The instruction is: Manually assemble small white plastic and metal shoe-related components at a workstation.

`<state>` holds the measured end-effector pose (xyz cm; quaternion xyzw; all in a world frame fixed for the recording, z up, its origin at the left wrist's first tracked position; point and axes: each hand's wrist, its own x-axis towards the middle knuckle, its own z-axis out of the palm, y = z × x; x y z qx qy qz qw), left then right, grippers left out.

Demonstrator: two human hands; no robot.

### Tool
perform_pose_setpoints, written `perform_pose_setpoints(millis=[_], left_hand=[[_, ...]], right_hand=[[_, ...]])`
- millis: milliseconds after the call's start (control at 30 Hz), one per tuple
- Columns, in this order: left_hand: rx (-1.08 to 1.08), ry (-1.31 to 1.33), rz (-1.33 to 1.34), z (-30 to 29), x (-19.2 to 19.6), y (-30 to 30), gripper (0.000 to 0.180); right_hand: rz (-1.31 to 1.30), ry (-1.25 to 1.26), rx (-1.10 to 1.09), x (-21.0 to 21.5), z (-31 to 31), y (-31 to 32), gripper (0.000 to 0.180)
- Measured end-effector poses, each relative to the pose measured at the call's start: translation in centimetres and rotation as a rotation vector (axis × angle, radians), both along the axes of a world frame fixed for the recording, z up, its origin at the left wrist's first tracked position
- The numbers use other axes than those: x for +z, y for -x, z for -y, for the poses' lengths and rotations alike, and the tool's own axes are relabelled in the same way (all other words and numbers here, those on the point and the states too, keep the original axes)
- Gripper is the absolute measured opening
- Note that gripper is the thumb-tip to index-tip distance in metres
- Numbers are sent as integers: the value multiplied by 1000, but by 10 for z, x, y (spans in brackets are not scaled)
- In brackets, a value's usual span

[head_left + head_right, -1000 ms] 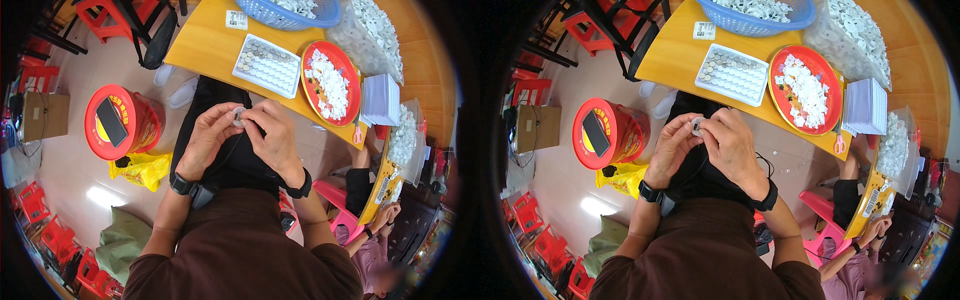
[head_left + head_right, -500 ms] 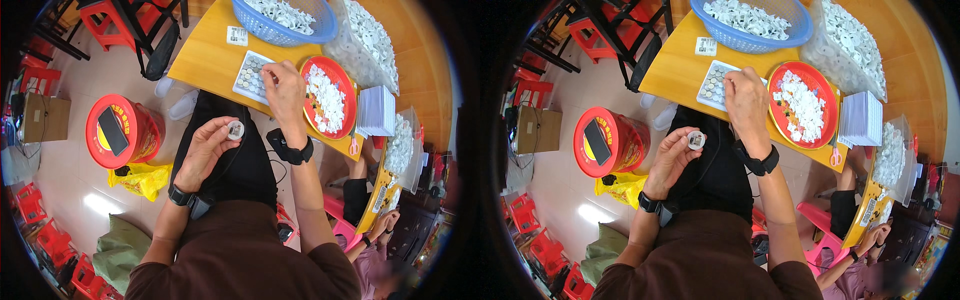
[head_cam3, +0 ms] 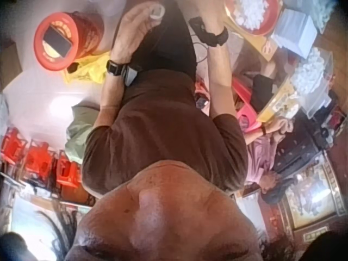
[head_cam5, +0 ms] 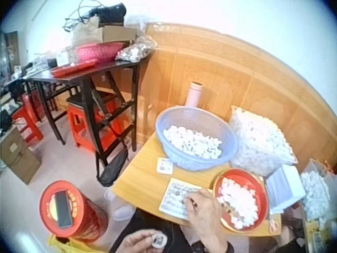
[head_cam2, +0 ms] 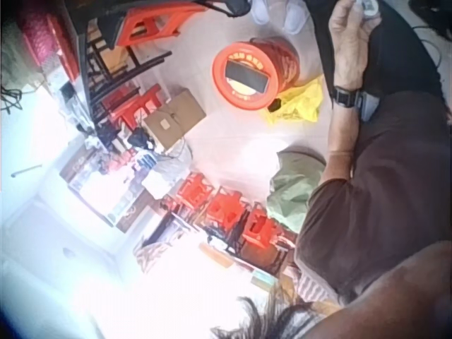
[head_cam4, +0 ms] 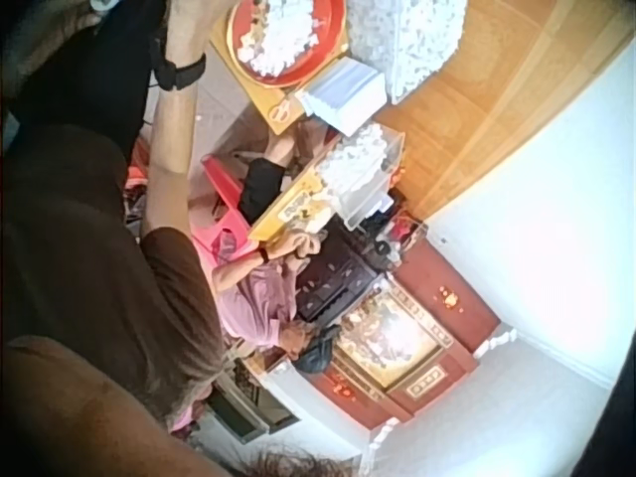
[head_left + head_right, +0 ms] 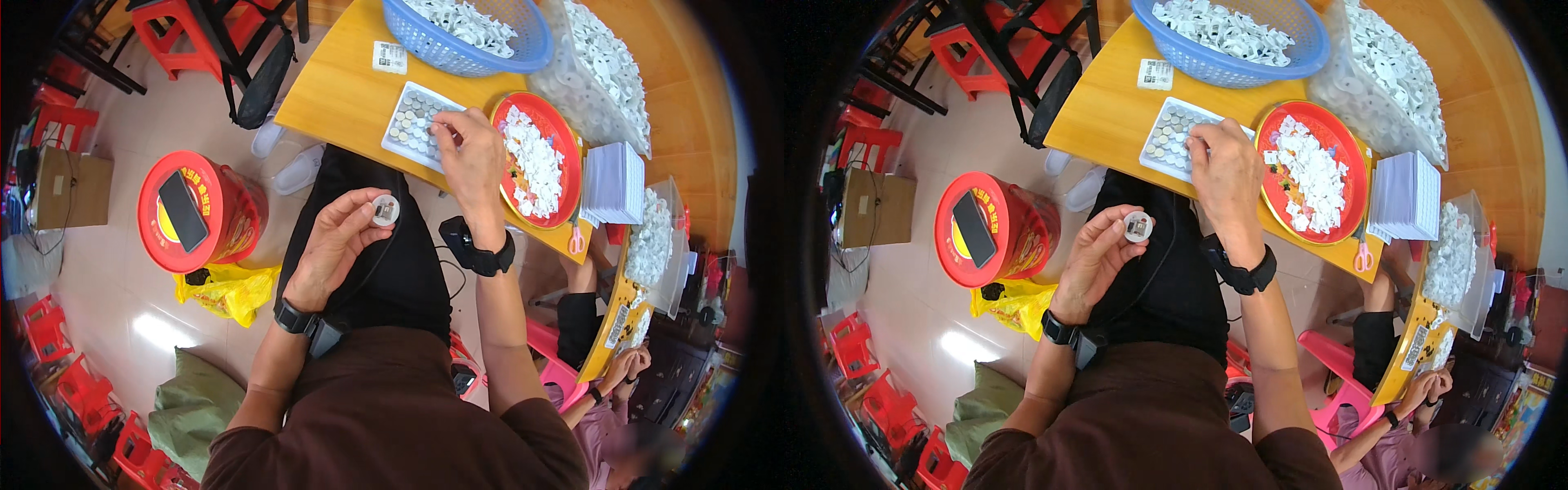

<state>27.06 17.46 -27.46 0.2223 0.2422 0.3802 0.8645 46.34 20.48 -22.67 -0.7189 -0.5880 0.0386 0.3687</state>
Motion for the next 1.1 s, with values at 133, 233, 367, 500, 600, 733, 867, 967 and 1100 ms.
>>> perform_pose_setpoints(millis=[133,233,367,500,600,733,867,967,1100], left_hand=[[3,15,2,5,-3,0,24],[7,15,7,8,-3,-2,23],[-10,27,11,6,-6,-3,23],[-5,26,28,3,-12,-1,23],[4,29,36,1,-19,3,24],[-8,25,31,3,-15,-4,24],[6,9,-5,9,-14,-7,24],[17,-22,-31,12,-14,-7,23],[14,-65,-79,17,-13,-9,22]], right_hand=[[39,10,29,-6,6,2,5],[3,-19,96,-7,8,0,5],[-34,-79,137,-11,10,4,5],[-208,-83,205,-1,25,17,7],[-299,1,333,0,50,34,9],[-277,-72,317,-14,70,40,13],[-138,-193,331,-21,75,44,19],[-39,-199,367,-25,79,41,20],[-7,-165,390,-24,85,41,21]])
